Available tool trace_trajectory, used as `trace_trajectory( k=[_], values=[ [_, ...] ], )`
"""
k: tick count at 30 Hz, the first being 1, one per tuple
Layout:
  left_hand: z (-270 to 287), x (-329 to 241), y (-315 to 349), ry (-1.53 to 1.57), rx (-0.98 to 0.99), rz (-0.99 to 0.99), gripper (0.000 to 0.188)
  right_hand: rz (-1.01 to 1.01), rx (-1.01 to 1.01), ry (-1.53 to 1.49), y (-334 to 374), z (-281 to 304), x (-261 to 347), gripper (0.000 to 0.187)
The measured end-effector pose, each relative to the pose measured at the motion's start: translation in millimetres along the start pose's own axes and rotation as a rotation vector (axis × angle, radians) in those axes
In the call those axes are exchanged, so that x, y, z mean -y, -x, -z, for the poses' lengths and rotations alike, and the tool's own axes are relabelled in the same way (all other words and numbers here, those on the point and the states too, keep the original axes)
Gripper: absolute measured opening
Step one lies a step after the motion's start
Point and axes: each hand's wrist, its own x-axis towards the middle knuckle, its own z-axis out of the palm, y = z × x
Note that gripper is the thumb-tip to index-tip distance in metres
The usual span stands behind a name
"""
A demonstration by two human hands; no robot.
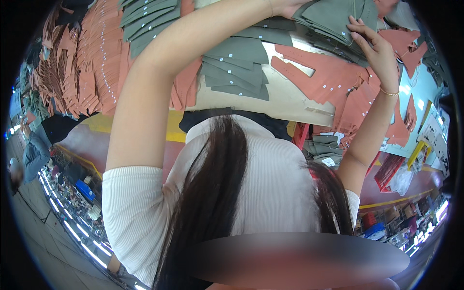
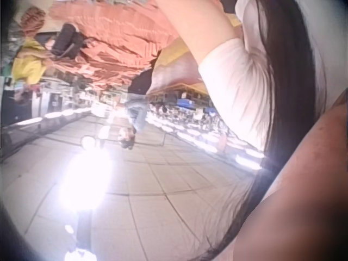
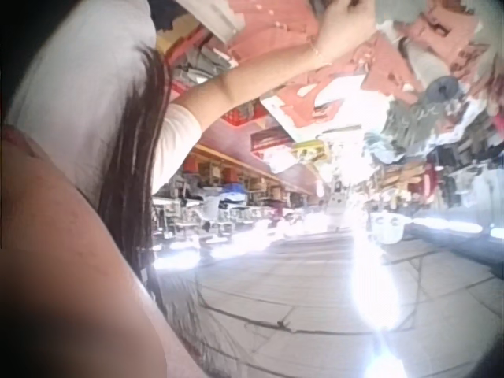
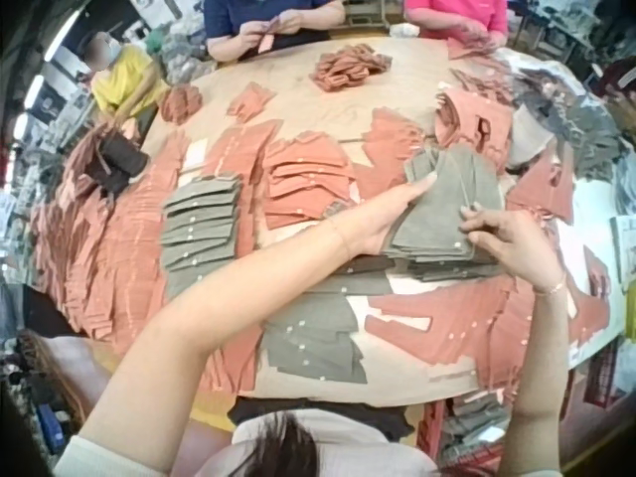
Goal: The person sorts and stacks pre-cut olive-green fabric pieces with metal buckles on a table. They repeatedly pick up pieces, align them, and place them into neat piles while occasionally moving other pieces aside.
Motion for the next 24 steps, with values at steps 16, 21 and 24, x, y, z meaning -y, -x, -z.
trace_trajectory(
  k=[16, 21, 24],
  values=[
    [-25, -16, -5, -0.164, -0.101, -0.049, 0.059, 0.201, -0.611, 0.626, 6, -60, 29, 0.069],
    [-32, -18, -1, -0.234, -0.112, -0.033, 0.067, 0.159, -0.742, 0.49, 2, -70, 20, 0.079],
    [-31, -18, 11, -0.312, -0.209, 0.009, 0.077, 0.218, -0.836, 0.447, -2, -65, 17, 0.07]
  ],
)
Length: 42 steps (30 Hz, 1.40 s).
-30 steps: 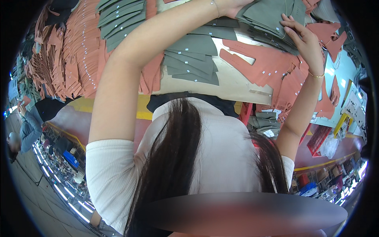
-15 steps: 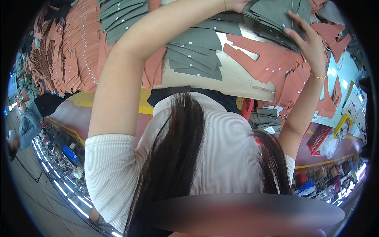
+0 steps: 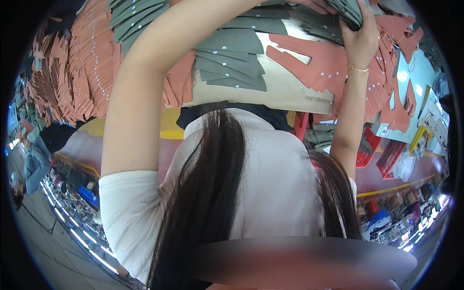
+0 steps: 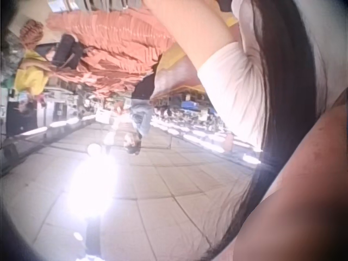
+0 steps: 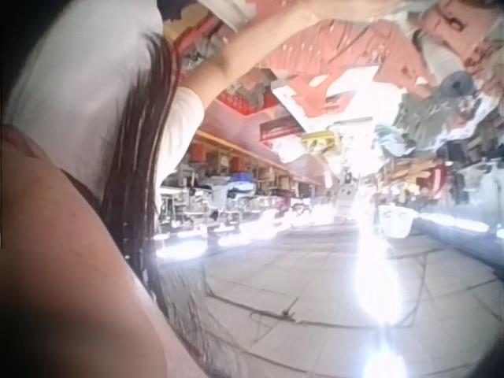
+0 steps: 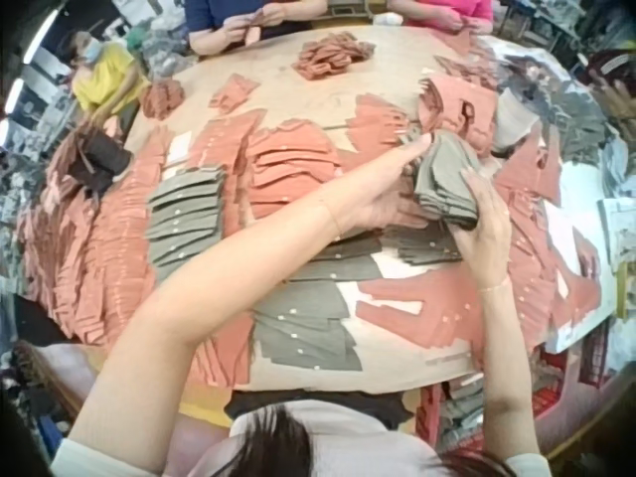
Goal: The person sorts and stacks pre-cut olive-green fabric pieces with metal buckles on a table. They repeatedly pick up pieces, align them, and place them into neat piles while occasionally moving other pieces aside.
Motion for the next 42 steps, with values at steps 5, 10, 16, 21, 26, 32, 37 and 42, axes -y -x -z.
trace_trajectory(
  k=[5, 10, 16, 21, 26, 32, 37, 42],
  values=[
    [8, 0, 19, 0.038, -0.172, 0.025, 0.067, -0.438, -0.153, -0.364, -9, 22, -20, 0.059],
    [24, 22, 61, -0.153, -0.249, 0.098, 0.044, -0.533, -0.51, -0.43, -15, 70, -38, 0.063],
    [21, 54, 61, -0.225, -0.35, 0.083, 0.035, -0.597, -0.853, -0.903, -8, 120, -40, 0.058],
    [2, 63, 31, -0.748, -0.456, -0.114, 0.057, -0.565, -0.889, -0.898, 10, 145, -37, 0.045],
    [9, 60, -2, -0.953, -0.574, -0.057, 0.07, -0.594, -0.925, -0.906, 24, 157, -30, 0.049],
    [25, 67, -17, -0.699, -0.52, 0.031, 0.054, -0.601, -0.913, -0.911, 33, 160, -22, 0.045],
    [35, 60, -24, -0.453, -0.423, 0.119, 0.021, -0.629, -0.894, -0.931, 36, 160, -16, 0.048],
    [32, 29, -25, -0.461, -0.412, 0.242, 0.025, -0.633, -0.854, -0.969, 39, 164, -10, 0.052]
  ],
)
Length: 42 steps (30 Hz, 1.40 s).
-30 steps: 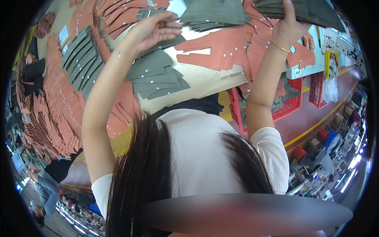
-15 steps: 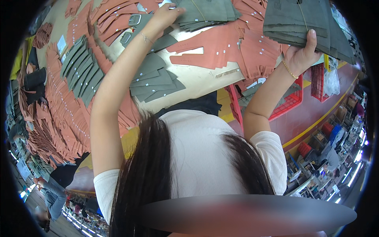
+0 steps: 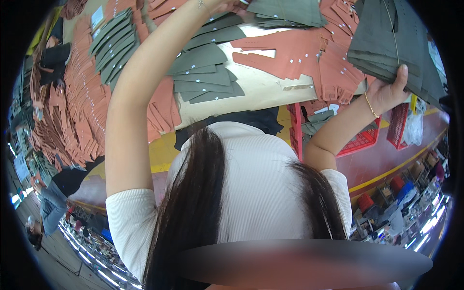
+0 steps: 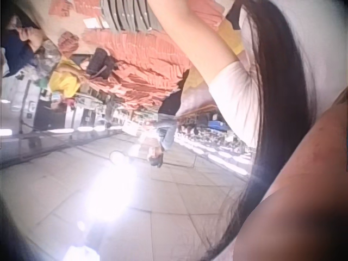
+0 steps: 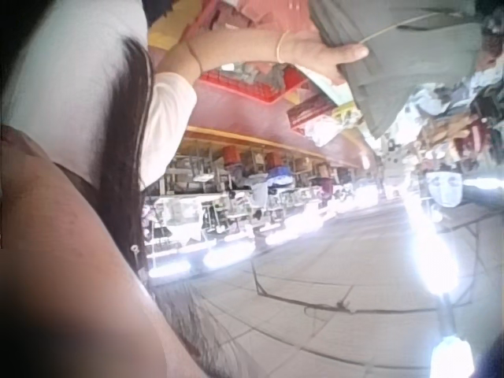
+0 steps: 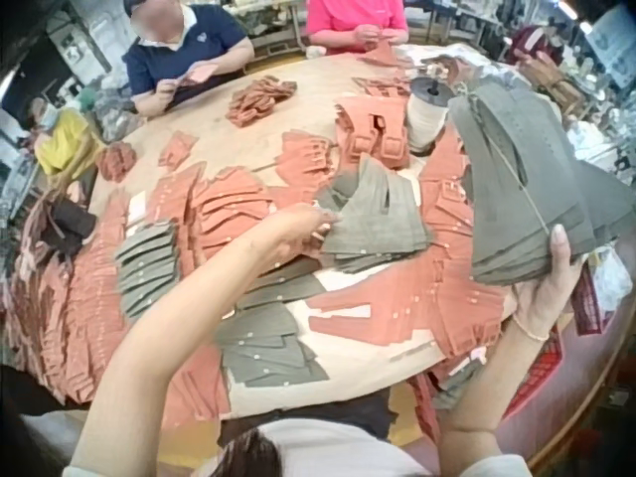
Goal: The person sorts and stacks pre-cut olive-green fabric pieces with metal buckles on a table. They repeatedly pick up pieces, align them, and place them into neat piles while occasionally moving other pieces aside.
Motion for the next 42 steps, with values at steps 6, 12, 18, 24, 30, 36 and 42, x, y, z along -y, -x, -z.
trace_trajectory(
  k=[6, 12, 18, 24, 30, 36, 42],
  values=[
    [-1, -40, 45, -0.111, 0.005, -0.216, 0.031, -0.008, -0.015, 0.052, 3, -5, 4, 0.047],
    [16, -83, 105, -0.131, 0.112, -0.37, 0.032, 0.024, 0.025, 0.032, 1, -17, 8, 0.047],
    [50, -97, 168, -0.063, 0.206, -0.56, 0.035, 0.044, 0.1, 0.009, 3, -26, 10, 0.05],
    [67, -90, 210, -0.149, 0.142, -0.676, 0.044, -0.007, 0.127, -0.028, 11, -37, 15, 0.05],
    [55, -71, 212, -0.003, 0.15, -0.516, 0.054, 0.076, 0.15, -0.017, 11, -52, 12, 0.052],
    [3, -65, 190, 0.187, 0.353, -0.508, 0.068, 0.315, 0.365, 0.363, 13, -87, 19, 0.035],
    [-31, -89, 174, 0.445, 0.752, -0.554, 0.088, 0.44, 0.672, 0.599, 22, -130, 19, 0.06]
  ],
)
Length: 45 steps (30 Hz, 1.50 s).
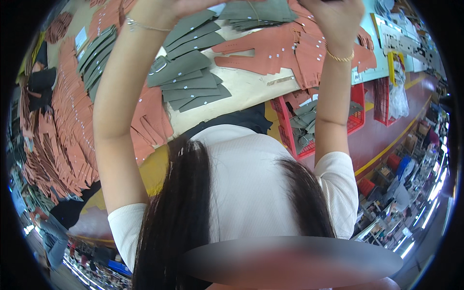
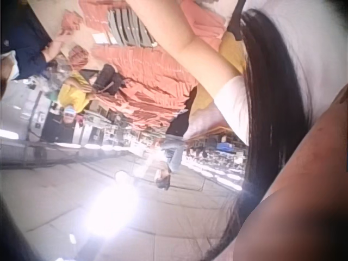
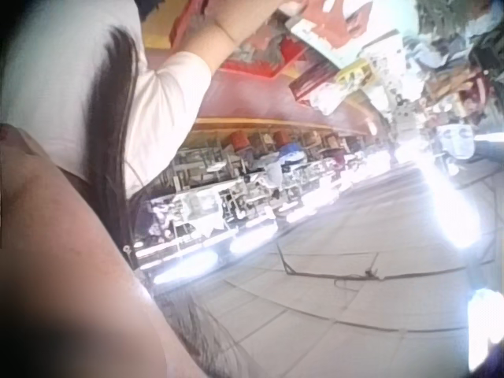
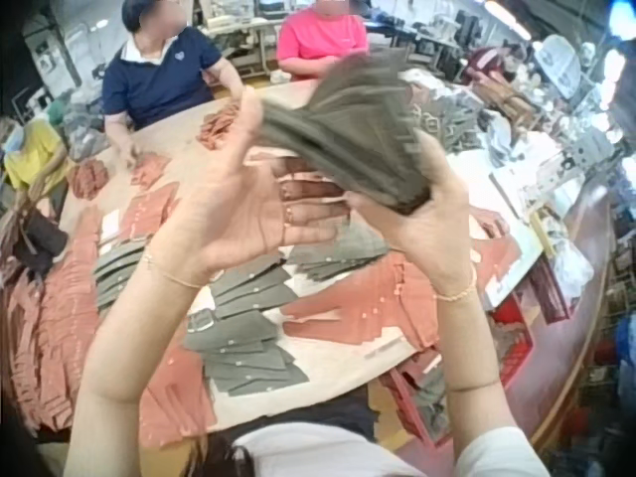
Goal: The person sorts and stacks pre-cut olive-green fabric pieces with metal buckles on a table. They repeatedly pick up pieces, align them, and place them into neat piles while occasionally moving other pieces aside.
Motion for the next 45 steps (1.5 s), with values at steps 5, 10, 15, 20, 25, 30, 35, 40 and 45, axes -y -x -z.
trace_trajectory(
  k=[5, 10, 15, 20, 25, 30, 35, 40, 45],
  values=[
    [9, -9, 2, 0.018, -0.174, -0.002, 0.075, 0.255, 0.205, 0.049, -24, -9, 0, 0.067],
    [10, -7, 6, 0.019, -0.216, -0.001, 0.067, 0.248, 0.316, -0.071, -31, -10, 0, 0.063],
    [12, -5, 12, 0.145, -0.266, -0.079, 0.066, 0.206, 0.45, -0.109, -36, 4, -3, 0.063],
    [15, -2, 14, 0.28, -0.232, -0.015, 0.065, 0.044, 0.6, -0.07, -40, 24, 9, 0.053],
    [10, 15, 17, 0.285, -0.241, -0.033, 0.079, 0.097, 0.575, -0.095, -39, 25, 20, 0.042],
    [19, 27, 19, 0.423, -0.246, -0.137, 0.079, 0.303, 0.616, 0.183, -32, 32, 37, 0.036],
    [35, 31, 34, 0.036, -0.671, -0.392, 0.056, 0.333, 0.696, 0.241, -34, 34, 49, 0.035],
    [25, 24, 50, 0.049, -0.572, -0.083, 0.028, 0.164, 0.703, -0.237, -31, 25, 41, 0.032],
    [19, 25, 56, 0.038, -0.68, -0.159, 0.025, -0.227, 0.494, -0.372, -23, 32, 34, 0.021]
  ],
)
